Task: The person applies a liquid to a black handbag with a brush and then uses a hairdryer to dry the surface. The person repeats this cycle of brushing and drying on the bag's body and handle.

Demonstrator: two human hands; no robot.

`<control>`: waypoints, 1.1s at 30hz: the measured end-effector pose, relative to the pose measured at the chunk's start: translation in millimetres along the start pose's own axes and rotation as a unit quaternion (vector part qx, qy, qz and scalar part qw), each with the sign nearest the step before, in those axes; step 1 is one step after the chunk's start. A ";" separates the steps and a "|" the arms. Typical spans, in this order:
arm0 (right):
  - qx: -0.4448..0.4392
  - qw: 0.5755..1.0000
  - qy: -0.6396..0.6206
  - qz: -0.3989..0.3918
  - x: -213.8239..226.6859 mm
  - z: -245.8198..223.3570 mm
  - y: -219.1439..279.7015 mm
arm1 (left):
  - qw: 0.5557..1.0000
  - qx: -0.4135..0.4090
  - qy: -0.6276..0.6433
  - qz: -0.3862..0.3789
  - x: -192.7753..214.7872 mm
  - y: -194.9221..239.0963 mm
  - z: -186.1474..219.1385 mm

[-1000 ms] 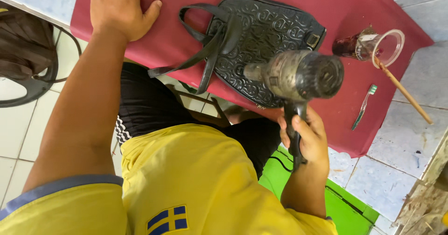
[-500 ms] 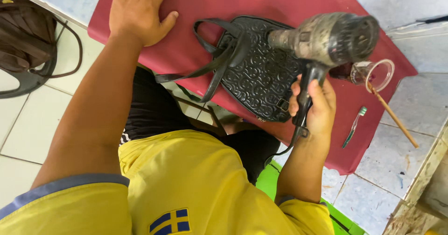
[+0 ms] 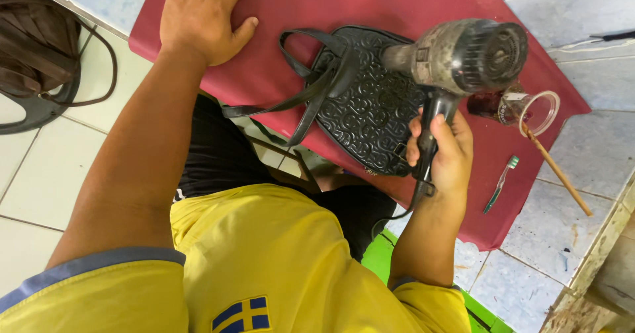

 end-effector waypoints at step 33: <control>-0.053 0.994 0.096 -0.018 31.4 -12.5 87.5 | 0.999 0.005 -0.023 -0.045 -1.9 1.3 -0.2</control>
Point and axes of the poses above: each hand's wrist, its own y-axis away from the middle knuckle, its own x-axis out of the back of the hand, z = x × y, the point moved 2 cm from there along -y, towards the middle knuckle, and after that the axes turned 10 degrees about -y, right-handed, at the moved point
